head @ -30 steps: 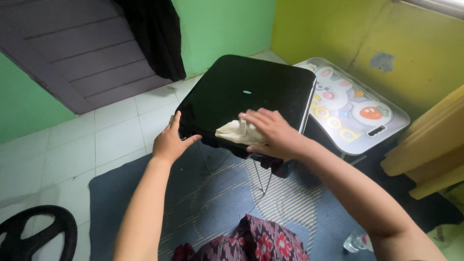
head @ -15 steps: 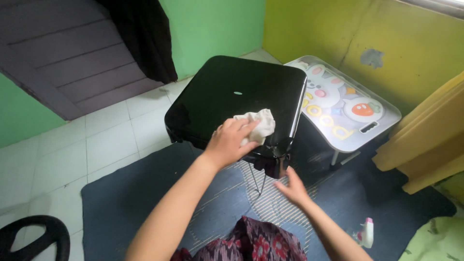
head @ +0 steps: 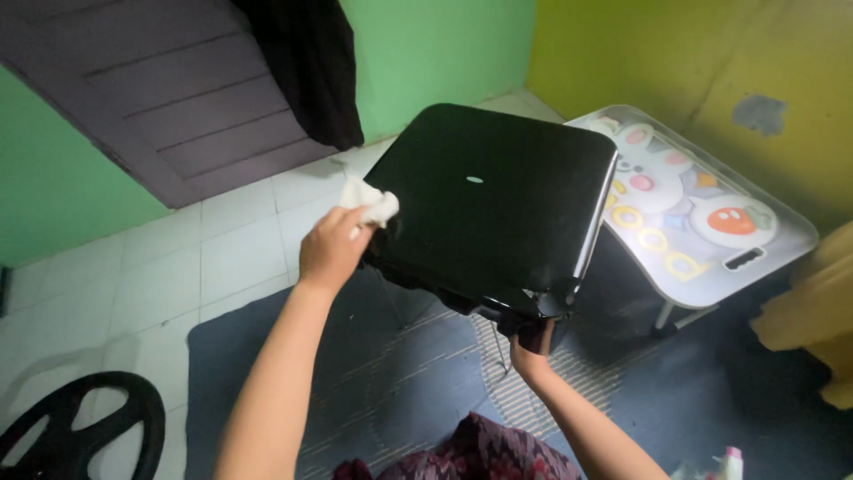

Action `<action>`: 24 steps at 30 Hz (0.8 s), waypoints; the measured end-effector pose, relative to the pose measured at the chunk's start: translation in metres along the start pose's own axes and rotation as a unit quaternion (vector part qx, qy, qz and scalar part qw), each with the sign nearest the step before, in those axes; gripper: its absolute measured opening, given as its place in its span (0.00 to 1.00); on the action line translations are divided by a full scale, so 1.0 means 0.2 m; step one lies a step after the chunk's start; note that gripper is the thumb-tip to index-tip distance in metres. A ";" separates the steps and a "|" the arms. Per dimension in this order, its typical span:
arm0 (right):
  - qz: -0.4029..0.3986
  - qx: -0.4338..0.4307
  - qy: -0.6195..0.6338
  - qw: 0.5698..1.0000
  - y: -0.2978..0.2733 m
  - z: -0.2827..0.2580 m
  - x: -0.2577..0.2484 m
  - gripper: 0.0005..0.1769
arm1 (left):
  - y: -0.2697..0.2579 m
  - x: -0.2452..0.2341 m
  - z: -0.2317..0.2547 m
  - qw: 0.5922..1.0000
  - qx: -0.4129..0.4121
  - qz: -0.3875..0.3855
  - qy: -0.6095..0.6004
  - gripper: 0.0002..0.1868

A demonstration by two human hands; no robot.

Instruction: Cleaning a black foldable table using a spray and a white cleaning cloth.

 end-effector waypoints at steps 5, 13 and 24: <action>0.105 0.051 0.114 0.987 -0.04 0.04 -0.06 0.29 | -0.05 0.06 0.09 0.999 -0.036 0.024 -0.020 0.14; 0.099 -0.058 -0.047 0.992 0.23 -0.43 -0.50 0.18 | -0.26 0.10 0.44 0.995 0.094 0.012 -0.038 0.16; 0.031 0.043 0.120 0.991 0.21 -0.25 -0.33 0.07 | -0.14 0.28 0.15 0.998 -0.064 0.013 0.013 0.13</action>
Point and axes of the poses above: each hand's wrist, its own y-axis towards the middle knuckle, its own x-axis out of the palm, z = x × y, the point moved 10 cm from there along y, towards the middle knuckle, and after that the axes turned 14 degrees about -x, right-handed, at the moved point
